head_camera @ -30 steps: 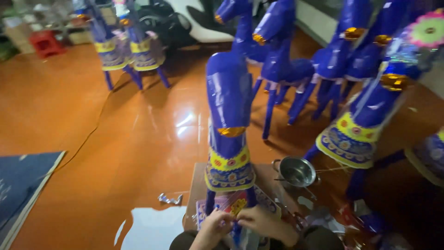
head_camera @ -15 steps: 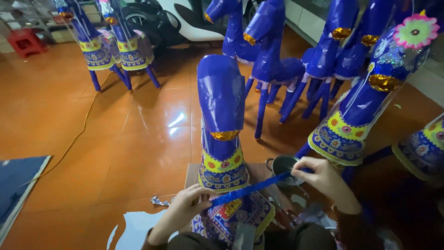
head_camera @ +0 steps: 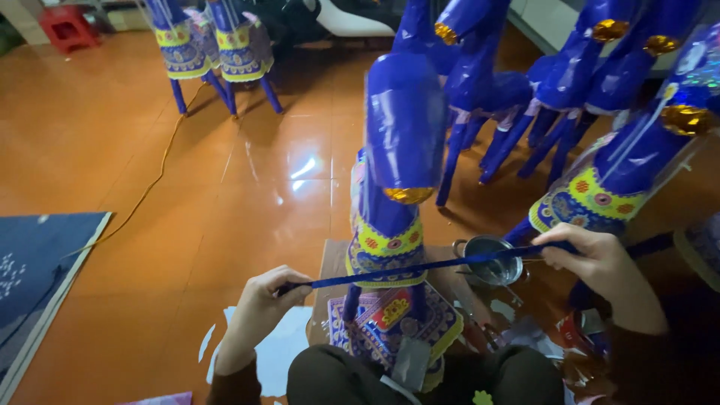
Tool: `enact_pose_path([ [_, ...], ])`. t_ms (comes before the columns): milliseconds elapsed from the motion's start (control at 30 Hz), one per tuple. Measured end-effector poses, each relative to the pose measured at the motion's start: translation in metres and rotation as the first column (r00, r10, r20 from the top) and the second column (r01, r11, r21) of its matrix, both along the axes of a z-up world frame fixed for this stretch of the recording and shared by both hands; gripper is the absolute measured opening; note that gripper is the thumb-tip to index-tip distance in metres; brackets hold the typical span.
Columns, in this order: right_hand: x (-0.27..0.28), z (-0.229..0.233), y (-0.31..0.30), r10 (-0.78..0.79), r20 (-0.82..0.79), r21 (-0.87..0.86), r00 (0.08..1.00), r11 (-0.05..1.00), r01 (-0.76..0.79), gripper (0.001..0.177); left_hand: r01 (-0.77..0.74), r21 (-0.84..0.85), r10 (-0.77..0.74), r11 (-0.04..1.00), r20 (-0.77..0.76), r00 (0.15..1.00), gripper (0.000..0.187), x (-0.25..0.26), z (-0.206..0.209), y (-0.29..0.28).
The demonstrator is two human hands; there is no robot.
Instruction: Applying decorative paper and tape layers to blue horse-shaped figures as part of a crafting process.
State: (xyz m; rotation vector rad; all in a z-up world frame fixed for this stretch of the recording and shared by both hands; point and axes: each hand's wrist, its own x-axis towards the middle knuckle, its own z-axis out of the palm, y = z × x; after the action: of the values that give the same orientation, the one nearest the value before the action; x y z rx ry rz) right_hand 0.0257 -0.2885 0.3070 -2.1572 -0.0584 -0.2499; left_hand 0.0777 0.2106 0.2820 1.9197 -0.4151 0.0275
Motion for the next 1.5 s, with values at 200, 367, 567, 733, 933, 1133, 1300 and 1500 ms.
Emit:
enact_pose_path([
  [200, 0.002, -0.074, 0.025, 0.118, -0.358, 0.285, 0.926, 0.959, -0.012, 0.02, 0.078, -0.167, -0.1, 0.983, -0.132, 0.986, 0.012, -0.019, -0.074, 0.051],
  [367, -0.017, -0.187, 0.08, 0.43, -0.793, 0.173, 0.432, 0.838, -0.518, 0.018, 0.185, -0.005, -0.118, 0.983, -0.786, 0.607, 0.012, -0.065, -0.209, 0.102],
  [567, 0.05, -0.316, 0.005, -0.093, -0.326, -0.436, 0.941, 0.898, -0.063, 0.017, 0.067, 0.156, 0.124, 0.985, -0.931, 0.343, 0.024, -0.129, -0.306, 0.103],
  [733, 0.076, -0.4, -0.057, -0.533, -0.124, -0.854, 0.837, 0.486, 0.183, 0.031, 0.058, 0.465, 0.334, 0.883, -0.713, 0.617, 0.025, -0.131, -0.293, 0.101],
  [933, 0.081, -0.354, -0.013, -0.539, -0.322, -0.635, 0.778, 0.733, 0.245, 0.04, -0.094, 0.528, 0.376, 0.844, -0.457, 0.806, 0.034, -0.091, -0.28, 0.059],
  [1133, 0.088, -0.372, -0.026, -0.601, -0.402, -0.625, 0.691, 0.732, 0.272, 0.049, 0.057, 0.668, 0.249, 0.742, -0.353, 0.902, 0.048, -0.068, -0.327, 0.003],
  [1300, 0.062, -0.346, -0.013, -0.625, -0.281, -0.533, 0.728, 0.733, 0.423, 0.046, 0.079, 0.761, 0.283, 0.644, -0.333, 0.9, 0.051, -0.065, -0.352, 0.005],
  [1500, 0.044, -0.441, -0.009, -0.409, -0.157, 0.272, 0.899, 0.857, 0.438, 0.054, 0.166, 0.747, 0.326, 0.644, -0.464, 0.824, 0.046, -0.039, -0.319, -0.008],
])
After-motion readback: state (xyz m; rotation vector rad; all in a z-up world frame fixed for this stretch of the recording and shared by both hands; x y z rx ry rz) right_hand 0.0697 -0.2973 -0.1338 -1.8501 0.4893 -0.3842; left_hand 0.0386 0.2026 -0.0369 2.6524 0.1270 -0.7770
